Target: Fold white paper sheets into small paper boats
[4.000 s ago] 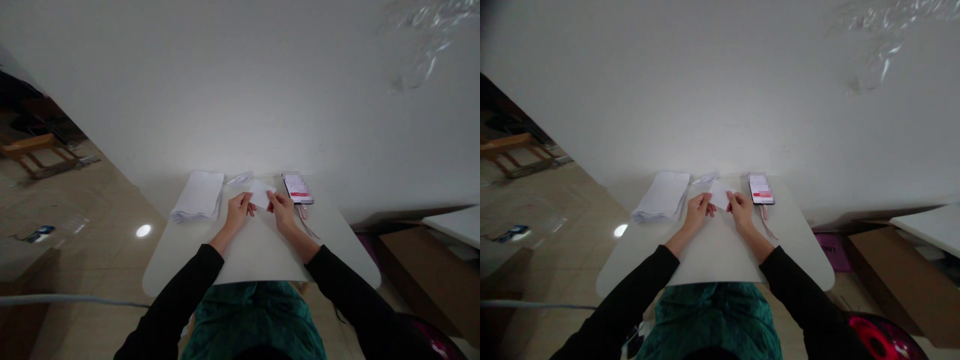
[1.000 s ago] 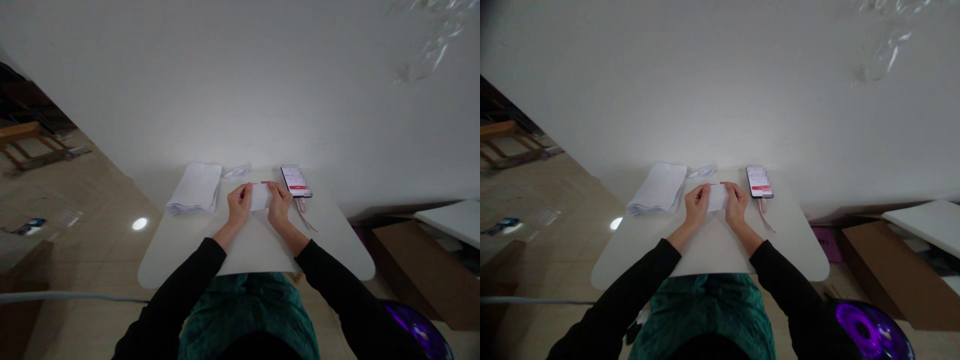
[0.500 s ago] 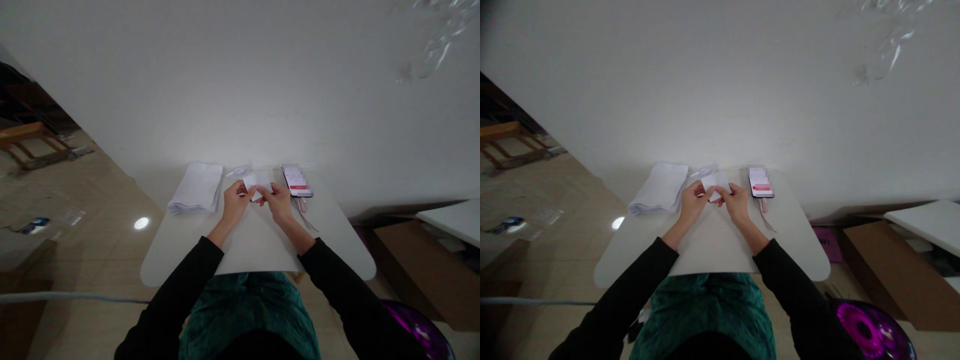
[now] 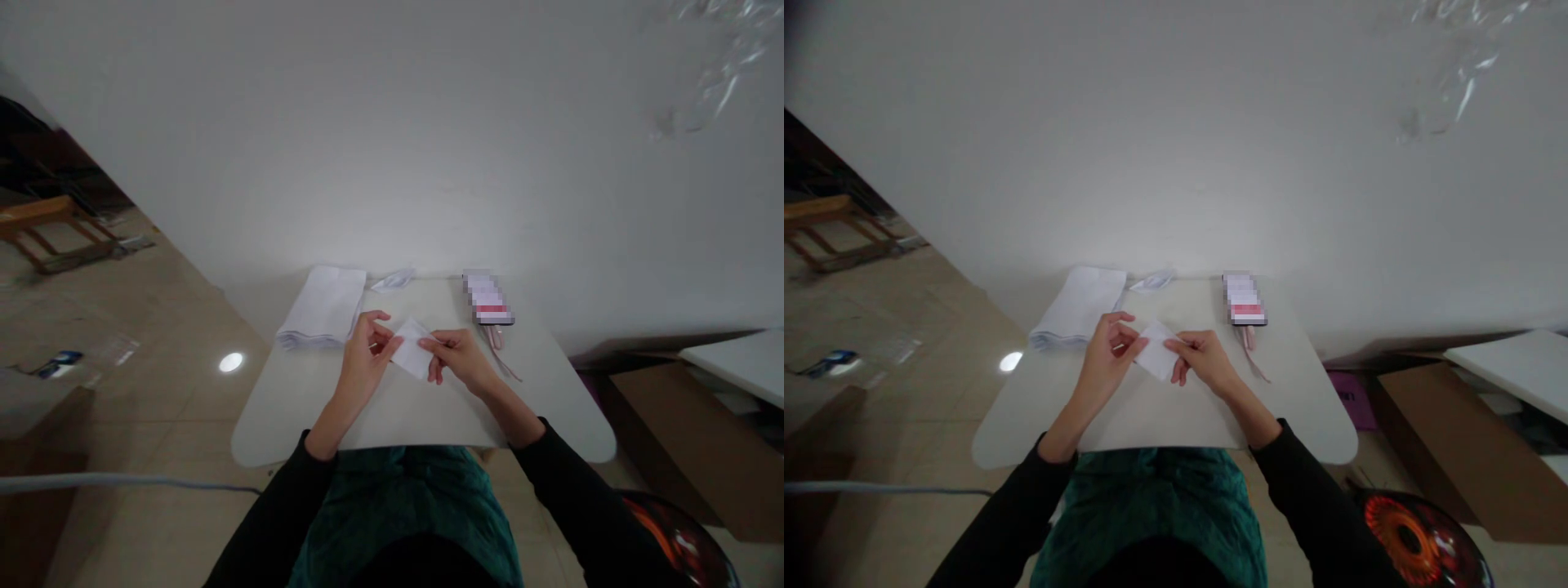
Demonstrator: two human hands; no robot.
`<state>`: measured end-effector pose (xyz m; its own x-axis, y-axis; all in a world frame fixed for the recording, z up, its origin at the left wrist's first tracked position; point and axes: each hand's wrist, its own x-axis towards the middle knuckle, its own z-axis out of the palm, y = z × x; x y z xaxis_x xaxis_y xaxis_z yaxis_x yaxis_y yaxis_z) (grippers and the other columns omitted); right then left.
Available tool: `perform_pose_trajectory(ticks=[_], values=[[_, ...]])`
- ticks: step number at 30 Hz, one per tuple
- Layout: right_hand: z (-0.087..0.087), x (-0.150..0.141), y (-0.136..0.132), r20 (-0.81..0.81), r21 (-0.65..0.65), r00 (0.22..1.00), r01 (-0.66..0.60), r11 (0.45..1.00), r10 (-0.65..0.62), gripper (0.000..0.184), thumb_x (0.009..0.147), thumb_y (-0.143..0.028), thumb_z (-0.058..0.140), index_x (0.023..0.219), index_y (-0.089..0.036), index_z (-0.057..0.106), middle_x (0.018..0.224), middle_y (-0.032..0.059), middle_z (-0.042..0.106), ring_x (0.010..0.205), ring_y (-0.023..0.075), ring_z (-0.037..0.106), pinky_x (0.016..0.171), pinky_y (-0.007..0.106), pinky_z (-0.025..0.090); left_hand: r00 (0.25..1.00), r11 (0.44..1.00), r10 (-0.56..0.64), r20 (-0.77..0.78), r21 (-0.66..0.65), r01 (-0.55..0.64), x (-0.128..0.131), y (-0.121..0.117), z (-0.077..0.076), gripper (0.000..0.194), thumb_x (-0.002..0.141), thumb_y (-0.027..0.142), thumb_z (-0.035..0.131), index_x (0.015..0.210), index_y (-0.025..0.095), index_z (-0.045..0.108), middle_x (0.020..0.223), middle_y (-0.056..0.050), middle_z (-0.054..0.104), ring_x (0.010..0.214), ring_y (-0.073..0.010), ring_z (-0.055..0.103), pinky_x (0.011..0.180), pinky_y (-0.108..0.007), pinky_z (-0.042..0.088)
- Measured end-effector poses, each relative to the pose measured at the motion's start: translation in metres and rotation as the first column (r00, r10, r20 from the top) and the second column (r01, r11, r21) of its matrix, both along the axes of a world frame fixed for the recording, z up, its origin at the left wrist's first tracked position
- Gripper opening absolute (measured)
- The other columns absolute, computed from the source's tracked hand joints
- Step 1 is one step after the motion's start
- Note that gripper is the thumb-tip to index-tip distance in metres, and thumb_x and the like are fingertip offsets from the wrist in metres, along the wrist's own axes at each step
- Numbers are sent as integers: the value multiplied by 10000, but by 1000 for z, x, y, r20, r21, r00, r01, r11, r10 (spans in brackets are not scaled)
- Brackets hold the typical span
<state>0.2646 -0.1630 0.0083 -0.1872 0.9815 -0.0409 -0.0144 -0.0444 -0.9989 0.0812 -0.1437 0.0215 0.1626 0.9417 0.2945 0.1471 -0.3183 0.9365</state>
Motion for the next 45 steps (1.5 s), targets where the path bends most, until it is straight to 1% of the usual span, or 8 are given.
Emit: perform_pose_trajectory(ticks=[3, 5, 9, 14, 18, 24, 31, 45], values=[[-11, -4, -23, 163, 128, 971, 157, 979, -176, 437, 782, -433, 699, 1137, -194, 613, 634, -32, 644, 458, 136, 575, 424, 245, 446, 967, 995, -95, -235, 4, 99, -17, -24, -11, 137, 865, 269, 614, 984, 221, 568, 803, 17, 602, 682, -122, 614, 630, -240, 528], [-20, -10, -37, 339, 300, 898, 179, 937, -280, 348, 811, -317, 687, 1137, -232, 601, 727, -26, 634, 572, 139, 582, 548, 273, 499, 901, 984, -116, -419, 76, 162, -26, -39, -20, 55, 896, 241, 571, 924, 219, 613, 900, -16, 623, 706, -130, 611, 683, -279, 543], [-32, -16, -57, 587, 531, 728, -14, 847, -356, 72, 859, -186, 638, 885, -229, 689, 977, 90, 634, 928, 240, 584, 806, 401, 525, 776, 929, -21, -630, 274, 247, -43, -61, -31, 153, 913, 198, 557, 987, 221, 688, 1294, -103, 579, 1108, -232, 582, 934, -409, 516], [-31, -7, -75, 654, 560, 726, -277, 781, -211, 245, 919, -251, 598, 1149, -236, 682, 1164, 120, 639, 1030, 252, 570, 858, 430, 516, 648, 835, -31, -761, 337, 436, -63, -79, -35, 359, 924, 154, 522, 1270, 210, 603, 1246, -89, 665, 1107, -231, 600, 937, -416, 501], [-28, -2, -86, 718, 494, 679, -348, 797, -149, 583, 796, -435, 746, 1328, -254, 591, 1282, 127, 626, 1115, 304, 552, 910, 502, 475, 672, 833, -4, -741, 369, 412, -71, -85, -37, 361, 913, 279, 600, 1267, 211, 608, 1236, -90, 678, 1043, -233, 629, 908, -403, 509], [-36, -6, -83, 639, 506, 738, -192, 841, -216, 185, 904, -312, 640, 1057, -286, 740, 1151, 70, 703, 996, 244, 596, 863, 445, 478, 717, 842, 11, -697, 393, 369, -65, -79, -42, 218, 931, 260, 590, 1121, 192, 671, 1093, -67, 727, 933, -208, 637, 854, -396, 518], [-41, -18, -75, 481, 533, 806, 44, 845, -345, 179, 926, -295, 607, 855, -208, 745, 896, 76, 650, 854, 203, 588, 762, 359, 507, 812, 903, 26, -582, 363, 231, -53, -74, -42, 122, 938, 211, 574, 977, 173, 684, 945, -38, 721, 876, -169, 634, 829, -335, 529], [-40, -35, -72, 584, 431, 677, 209, 878, -448, 184, 886, -285, 648, 731, -186, 630, 754, 34, 586, 773, 200, 541, 719, 338, 461, 885, 989, 92, -456, 145, -27, -44, -73, -47, 135, 908, 303, 628, 959, 208, 709, 831, 1, 701, 727, -117, 666, 686, -224, 548]])
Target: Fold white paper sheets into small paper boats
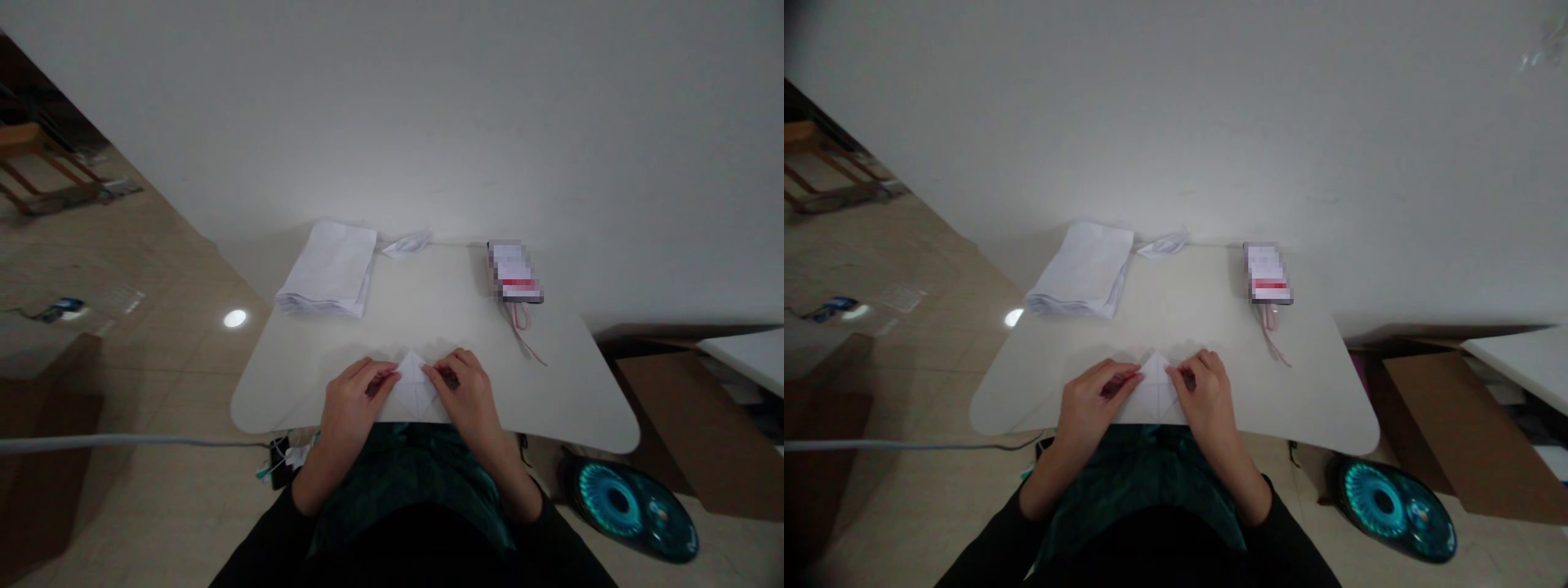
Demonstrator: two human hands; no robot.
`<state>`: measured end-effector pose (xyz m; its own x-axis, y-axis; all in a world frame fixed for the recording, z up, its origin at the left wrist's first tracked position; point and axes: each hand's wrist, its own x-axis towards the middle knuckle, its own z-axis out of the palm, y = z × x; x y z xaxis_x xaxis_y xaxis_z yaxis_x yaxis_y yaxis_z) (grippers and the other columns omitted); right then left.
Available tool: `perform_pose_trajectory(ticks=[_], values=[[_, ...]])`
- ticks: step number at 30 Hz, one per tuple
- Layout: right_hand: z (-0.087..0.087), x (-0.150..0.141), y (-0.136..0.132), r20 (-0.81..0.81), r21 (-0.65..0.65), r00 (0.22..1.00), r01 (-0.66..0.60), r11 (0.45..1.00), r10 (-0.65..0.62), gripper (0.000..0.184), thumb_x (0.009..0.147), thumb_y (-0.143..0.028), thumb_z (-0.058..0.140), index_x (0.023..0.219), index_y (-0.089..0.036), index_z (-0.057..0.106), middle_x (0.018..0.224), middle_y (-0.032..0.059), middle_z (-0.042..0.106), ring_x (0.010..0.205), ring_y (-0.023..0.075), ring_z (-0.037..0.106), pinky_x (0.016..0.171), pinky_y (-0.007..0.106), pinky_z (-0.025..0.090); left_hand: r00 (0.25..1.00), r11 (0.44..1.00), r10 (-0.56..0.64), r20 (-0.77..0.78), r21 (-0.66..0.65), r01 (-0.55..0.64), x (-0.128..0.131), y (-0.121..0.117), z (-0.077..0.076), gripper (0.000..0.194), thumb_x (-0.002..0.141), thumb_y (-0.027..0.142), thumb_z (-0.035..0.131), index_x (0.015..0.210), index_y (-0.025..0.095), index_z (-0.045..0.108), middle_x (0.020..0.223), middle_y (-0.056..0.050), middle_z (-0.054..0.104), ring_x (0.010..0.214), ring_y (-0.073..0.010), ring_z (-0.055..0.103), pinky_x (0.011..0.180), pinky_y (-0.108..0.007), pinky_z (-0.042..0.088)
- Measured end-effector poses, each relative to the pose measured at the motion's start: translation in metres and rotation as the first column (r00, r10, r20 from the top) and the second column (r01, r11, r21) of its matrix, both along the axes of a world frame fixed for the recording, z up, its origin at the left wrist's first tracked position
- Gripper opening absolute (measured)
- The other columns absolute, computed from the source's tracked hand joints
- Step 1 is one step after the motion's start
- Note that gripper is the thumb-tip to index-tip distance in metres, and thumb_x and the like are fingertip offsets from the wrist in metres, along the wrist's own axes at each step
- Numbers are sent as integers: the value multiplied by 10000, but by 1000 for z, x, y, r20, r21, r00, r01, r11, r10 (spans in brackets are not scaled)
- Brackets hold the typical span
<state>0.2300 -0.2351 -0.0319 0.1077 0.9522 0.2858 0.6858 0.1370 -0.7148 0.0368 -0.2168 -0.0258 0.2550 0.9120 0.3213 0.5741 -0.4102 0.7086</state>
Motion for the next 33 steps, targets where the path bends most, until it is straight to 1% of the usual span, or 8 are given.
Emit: perform_pose_trajectory(ticks=[7, 11, 16, 18, 21, 25, 29, 33], values=[[1, -3, 1, 60, -9, 997, 40, 999, -39, 198, 878, -254, 635, 695, -195, 591, 735, 33, 589, 766, 206, 526, 707, 337, 443, 999, 998, 34, -38, -50, -36, 3, 2, 1, 140, 902, 328, 631, 911, 213, 711, 857, 9, 695, 688, -110, 672, 678, -230, 556], [2, -4, 1, 87, -9, 995, 58, 998, -57, 195, 872, -239, 631, 689, -195, 579, 731, 34, 587, 763, 209, 525, 712, 340, 433, 995, 999, 26, -93, -30, -29, 3, 2, 3, 139, 917, 325, 608, 948, 226, 702, 926, 11, 700, 709, -109, 671, 685, -237, 554], [2, -6, 0, 148, -6, 987, 70, 998, -68, 187, 877, -236, 620, 705, -196, 555, 740, 37, 580, 772, 217, 518, 730, 352, 420, 981, 995, -62, -184, 63, 75, 4, 3, 6, 171, 954, 256, 542, 1043, 240, 687, 1096, -7, 705, 971, -165, 663, 871, -308, 544], [2, -7, 0, 148, -12, 987, 68, 998, -66, 186, 881, -231, 613, 710, -198, 546, 743, 36, 579, 776, 218, 515, 736, 353, 421, 965, 989, -85, -248, 96, 112, 5, 3, 6, 199, 965, 245, 516, 1077, 235, 680, 1107, -14, 706, 1005, -179, 644, 908, -340, 530], [4, -7, -1, 134, -22, 989, 65, 998, -62, 154, 885, -218, 607, 745, -196, 548, 751, 34, 581, 782, 218, 516, 750, 359, 427, 947, 987, -55, -316, 128, 100, 9, 2, 6, 205, 963, 290, 525, 1081, 229, 681, 1064, -23, 709, 968, -189, 627, 857, -342, 535], [5, -6, -1, 105, -37, 992, 76, 996, -72, 28, 900, -200, 591, 884, -178, 595, 798, 43, 583, 805, 223, 527, 761, 368, 448, 932, 992, -4, -363, 119, 51, 16, 2, 8, 205, 954, 335, 539, 1039, 234, 696, 961, -24, 691, 909, -185, 610, 755, -305, 529], [4, -7, -7, 112, 60, 992, 46, 997, -53, 124, 932, -188, 539, 894, -170, 657, 912, 89, 551, 866, 221, 529, 774, 361, 480, 924, 993, -25, -381, 98, 68, 18, 4, 11, 207, 956, 326, 530, 1050, 270, 705, 931, -17, 658, 877, -164, 608, 662, -262, 501], [2, -12, -23, 246, 166, 969, -32, 986, -10, 230, 959, -201, 492, 1032, -182, 709, 966, 118, 536, 879, 228, 497, 774, 382, 496, 939, 991, -29, -342, 115, 72, 20, 6, 10, 198, 943, 325, 541, 986, 265, 725, 894, -20, 642, 828, -154, 604, 624, -255, 480]])
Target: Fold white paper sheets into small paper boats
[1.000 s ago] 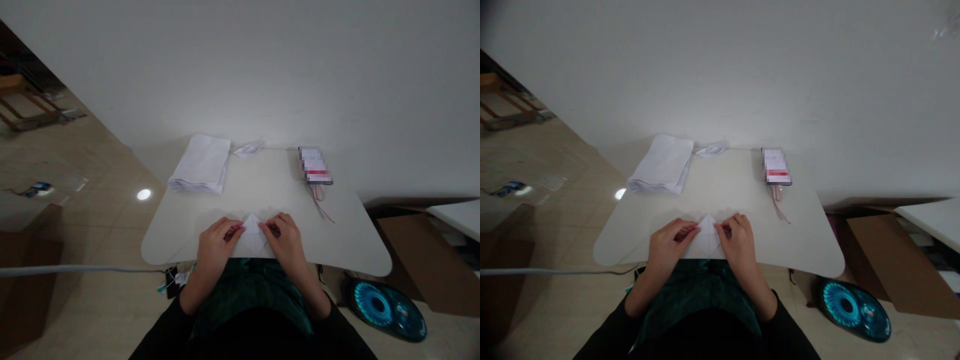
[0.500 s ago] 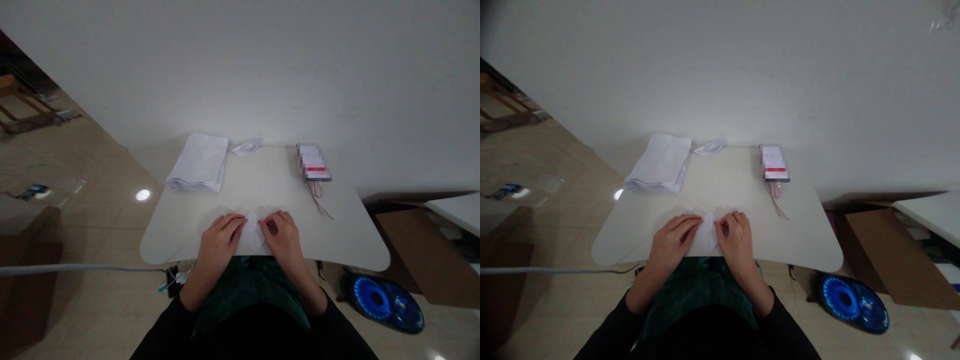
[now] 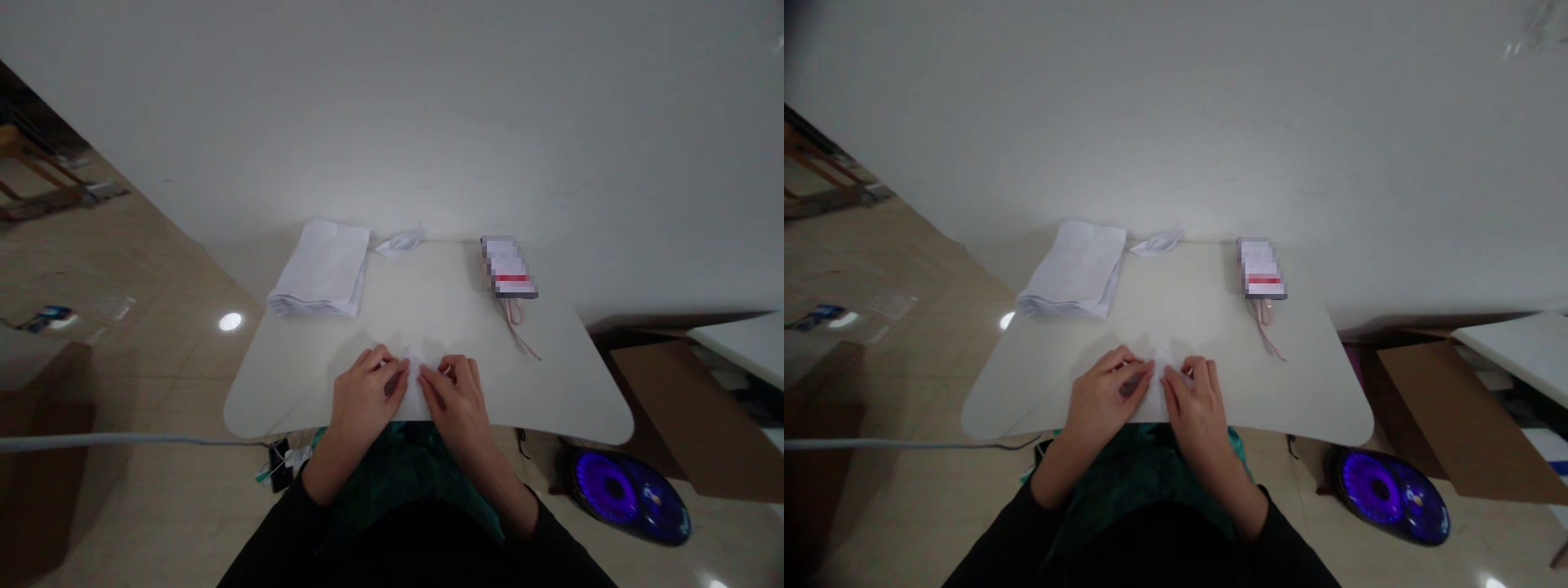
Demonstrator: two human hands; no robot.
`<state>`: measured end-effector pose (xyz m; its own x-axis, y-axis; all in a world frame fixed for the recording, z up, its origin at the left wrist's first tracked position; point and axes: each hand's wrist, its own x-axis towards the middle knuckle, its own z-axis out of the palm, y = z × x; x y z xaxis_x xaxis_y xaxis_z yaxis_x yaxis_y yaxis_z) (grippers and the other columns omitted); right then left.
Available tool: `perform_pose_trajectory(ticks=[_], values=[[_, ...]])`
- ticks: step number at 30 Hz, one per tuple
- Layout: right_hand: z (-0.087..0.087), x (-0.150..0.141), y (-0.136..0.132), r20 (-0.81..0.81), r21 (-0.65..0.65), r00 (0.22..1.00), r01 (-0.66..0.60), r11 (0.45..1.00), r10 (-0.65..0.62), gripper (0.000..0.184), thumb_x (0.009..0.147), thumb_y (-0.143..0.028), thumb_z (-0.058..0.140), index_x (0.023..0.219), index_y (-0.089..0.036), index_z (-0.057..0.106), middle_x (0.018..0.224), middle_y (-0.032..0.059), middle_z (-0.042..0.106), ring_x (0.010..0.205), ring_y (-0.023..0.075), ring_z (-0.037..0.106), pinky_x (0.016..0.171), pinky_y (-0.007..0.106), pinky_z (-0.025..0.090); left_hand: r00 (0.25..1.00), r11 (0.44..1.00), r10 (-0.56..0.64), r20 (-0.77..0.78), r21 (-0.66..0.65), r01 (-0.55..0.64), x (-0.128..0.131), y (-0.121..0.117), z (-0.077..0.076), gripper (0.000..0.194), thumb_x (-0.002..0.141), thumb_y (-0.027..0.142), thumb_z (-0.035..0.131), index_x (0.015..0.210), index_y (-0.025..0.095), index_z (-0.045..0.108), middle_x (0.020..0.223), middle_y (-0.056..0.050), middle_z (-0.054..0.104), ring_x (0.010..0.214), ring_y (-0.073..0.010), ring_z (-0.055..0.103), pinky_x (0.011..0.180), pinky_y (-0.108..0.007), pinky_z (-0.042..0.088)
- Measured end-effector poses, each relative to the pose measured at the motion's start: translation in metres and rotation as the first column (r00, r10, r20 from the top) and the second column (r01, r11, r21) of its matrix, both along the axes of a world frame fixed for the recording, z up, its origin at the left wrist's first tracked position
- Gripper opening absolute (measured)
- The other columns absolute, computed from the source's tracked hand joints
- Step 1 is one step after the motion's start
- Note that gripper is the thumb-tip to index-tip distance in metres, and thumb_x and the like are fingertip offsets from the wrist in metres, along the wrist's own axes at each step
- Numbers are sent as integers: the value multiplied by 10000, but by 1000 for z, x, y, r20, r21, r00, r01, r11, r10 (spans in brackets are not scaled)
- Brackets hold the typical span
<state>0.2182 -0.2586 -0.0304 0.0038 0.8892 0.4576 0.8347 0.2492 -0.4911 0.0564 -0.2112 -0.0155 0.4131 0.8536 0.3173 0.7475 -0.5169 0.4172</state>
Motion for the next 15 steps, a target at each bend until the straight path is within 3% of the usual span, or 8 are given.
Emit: perform_pose_trajectory(ticks=[4, 9, 15], values=[[-2, -7, -15, 146, 34, 989, 16, 999, -21, 308, 951, -221, 508, 1204, -195, 683, 938, 124, 538, 860, 240, 483, 740, 397, 480, 1000, 1000, 24, -5, 15, -24, 3, 1, 2, 189, 927, 353, 569, 931, 258, 732, 845, -27, 646, 804, -171, 590, 661, -296, 466], [-1, -3, -18, 245, 9, 963, 113, 994, -112, 295, 927, -256, 566, 1188, -273, 704, 889, 99, 540, 832, 241, 461, 708, 384, 407, 996, 996, 78, -44, 54, -75, 7, 2, 7, 116, 861, 369, 669, 876, 285, 748, 859, -34, 680, 984, -273, 567, 959, -524, 350], [3, 16, -20, 255, -15, 949, 196, 981, -186, 265, 934, -280, 571, 1151, -296, 722, 894, 94, 555, 833, 242, 463, 709, 381, 381, 996, 997, 82, -18, 10, -82, 6, 3, 7, 118, 866, 372, 665, 886, 288, 747, 873, -26, 683, 980, -262, 576, 987, -537, 308]])
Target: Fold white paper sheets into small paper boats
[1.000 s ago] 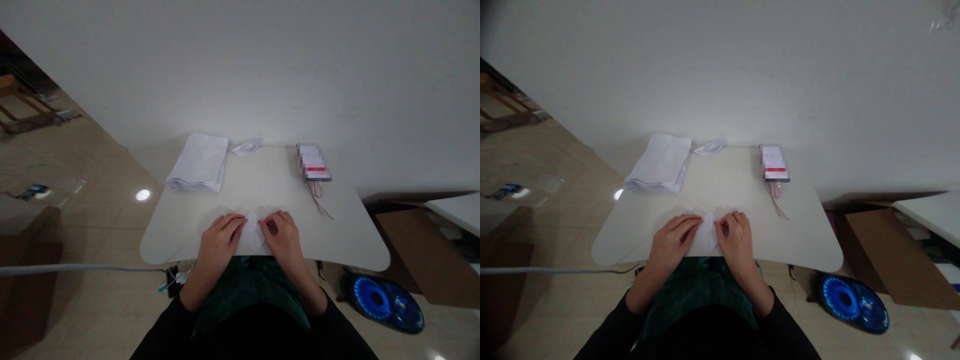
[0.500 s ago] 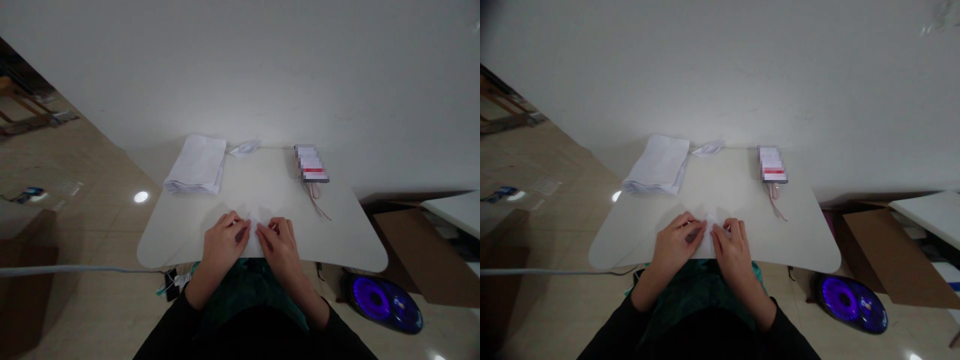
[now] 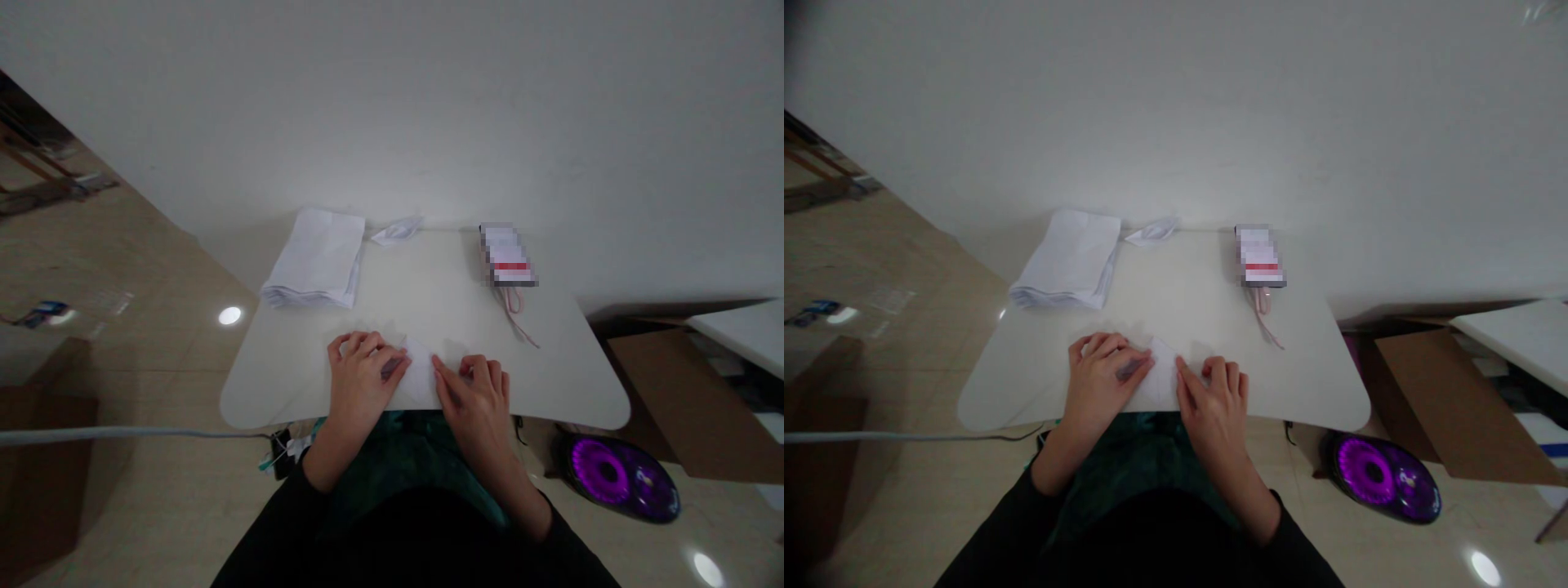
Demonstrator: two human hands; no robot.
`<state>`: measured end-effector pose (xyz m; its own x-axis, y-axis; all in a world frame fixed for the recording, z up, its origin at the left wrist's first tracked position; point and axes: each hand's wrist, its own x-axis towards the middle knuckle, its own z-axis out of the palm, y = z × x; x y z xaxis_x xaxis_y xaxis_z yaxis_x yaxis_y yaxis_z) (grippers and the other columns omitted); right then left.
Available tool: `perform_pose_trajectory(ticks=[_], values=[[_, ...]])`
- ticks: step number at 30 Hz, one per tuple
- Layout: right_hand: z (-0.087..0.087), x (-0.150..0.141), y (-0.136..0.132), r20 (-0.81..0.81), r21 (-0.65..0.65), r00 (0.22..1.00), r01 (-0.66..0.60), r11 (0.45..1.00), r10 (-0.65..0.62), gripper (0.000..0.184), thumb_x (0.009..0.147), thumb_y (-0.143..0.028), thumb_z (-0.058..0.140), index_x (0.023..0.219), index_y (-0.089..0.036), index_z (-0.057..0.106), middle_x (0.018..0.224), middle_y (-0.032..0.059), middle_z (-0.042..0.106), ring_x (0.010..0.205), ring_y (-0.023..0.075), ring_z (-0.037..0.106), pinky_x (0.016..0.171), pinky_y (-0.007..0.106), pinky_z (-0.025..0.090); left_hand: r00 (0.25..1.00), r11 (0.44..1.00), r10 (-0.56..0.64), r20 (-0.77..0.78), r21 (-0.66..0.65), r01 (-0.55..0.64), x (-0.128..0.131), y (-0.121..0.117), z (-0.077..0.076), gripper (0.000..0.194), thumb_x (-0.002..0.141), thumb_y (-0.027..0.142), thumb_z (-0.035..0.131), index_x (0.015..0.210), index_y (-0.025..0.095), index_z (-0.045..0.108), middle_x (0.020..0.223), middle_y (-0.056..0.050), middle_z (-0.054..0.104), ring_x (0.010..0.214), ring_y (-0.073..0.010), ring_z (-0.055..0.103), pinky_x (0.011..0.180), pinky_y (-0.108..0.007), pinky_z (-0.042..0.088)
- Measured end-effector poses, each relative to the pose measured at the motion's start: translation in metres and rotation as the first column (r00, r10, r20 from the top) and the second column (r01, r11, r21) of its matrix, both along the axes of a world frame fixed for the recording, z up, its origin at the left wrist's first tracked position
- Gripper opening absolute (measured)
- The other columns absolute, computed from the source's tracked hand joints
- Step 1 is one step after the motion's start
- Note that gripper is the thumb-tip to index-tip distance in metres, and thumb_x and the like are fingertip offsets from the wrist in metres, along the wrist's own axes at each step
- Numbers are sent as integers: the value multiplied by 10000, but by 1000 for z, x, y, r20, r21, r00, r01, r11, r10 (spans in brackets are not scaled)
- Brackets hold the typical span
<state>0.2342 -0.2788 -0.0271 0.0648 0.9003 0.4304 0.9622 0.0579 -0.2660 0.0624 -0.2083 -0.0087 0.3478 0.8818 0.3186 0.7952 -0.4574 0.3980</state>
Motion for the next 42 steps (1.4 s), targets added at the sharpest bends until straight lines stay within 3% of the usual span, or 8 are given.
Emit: perform_pose_trajectory(ticks=[6, 10, 21, 27, 32, 36, 39, 42], values=[[-6, -8, 1, 9, 70, 991, -131, 989, 130, 299, 939, -207, 536, 1200, -180, 678, 1147, 153, 628, 1027, 290, 505, 852, 449, 420, 999, 1000, 27, 18, 17, -27, 0, -1, -2, 121, 846, 392, 682, 856, 286, 740, 960, -44, 692, 1071, -288, 550, 1003, -539, 306], [-8, -16, 4, 0, 62, 964, -266, 962, 267, 328, 942, -164, 512, 1240, -201, 646, 1221, 97, 673, 1066, 268, 554, 939, 469, 387, 1000, 1000, 26, 16, 16, -26, -1, -1, -3, 126, 850, 399, 675, 893, 295, 731, 1153, -44, 667, 1193, -306, 498, 1046, -542, 294], [-4, -11, 5, -37, 8, 967, -253, 967, 254, 325, 962, -218, 506, 1263, -222, 629, 1207, 55, 701, 994, 237, 593, 927, 433, 401, 998, 995, -29, -48, -98, 24, -25, 1, -3, 265, 880, 302, 646, 1106, 427, 705, 1369, 19, 592, 1319, -306, 446, 1118, -602, 214], [-7, -17, -6, 25, -19, 952, -305, 952, 305, 620, 868, -556, 605, 1378, -211, 531, 1301, 147, 633, 1159, 329, 557, 1020, 546, 354, 993, 990, -100, -68, -108, 93, -37, -3, 4, 321, 915, 205, 555, 1112, 400, 715, 1373, 5, 599, 1275, -278, 515, 1095, -556, 321], [-14, -32, -17, 81, 93, 960, -275, 957, 268, 216, 909, -222, 579, 1107, -202, 664, 1169, 120, 691, 1161, 283, 571, 1039, 499, 383, 999, 997, 8, -37, -71, -11, -22, 8, 25, 316, 886, 113, 496, 1015, 270, 738, 1037, -39, 752, 960, -249, 675, 960, -469, 459], [-12, -37, -25, 97, 166, 937, -348, 923, 336, 231, 913, -89, 471, 919, -195, 677, 987, 95, 714, 1048, 253, 613, 951, 416, 448, 989, 995, 22, 149, -100, -8, 4, 29, 52, 217, 923, 271, 527, 994, 219, 726, 1016, -56, 754, 962, -247, 684, 892, -398, 504], [-2, -26, -20, 29, 204, 916, -397, 895, 400, 245, 929, -100, 460, 862, -196, 675, 879, 76, 708, 874, 214, 634, 807, 356, 490, 912, 969, -112, 394, -161, 188, 18, 55, 66, 225, 927, 326, 540, 933, 203, 728, 986, -39, 759, 962, -202, 690, 912, -339, 509], [17, -4, 8, -314, 209, 892, -271, 940, 327, 196, 944, -242, 539, 798, -197, 663, 731, 41, 660, 654, 156, 581, 630, 292, 472, 758, 917, -167, 630, -182, 354, 30, 84, 67, 360, 933, 460, 520, 927, 159, 717, 975, -76, 753, 940, -189, 692, 901, -322, 524]])
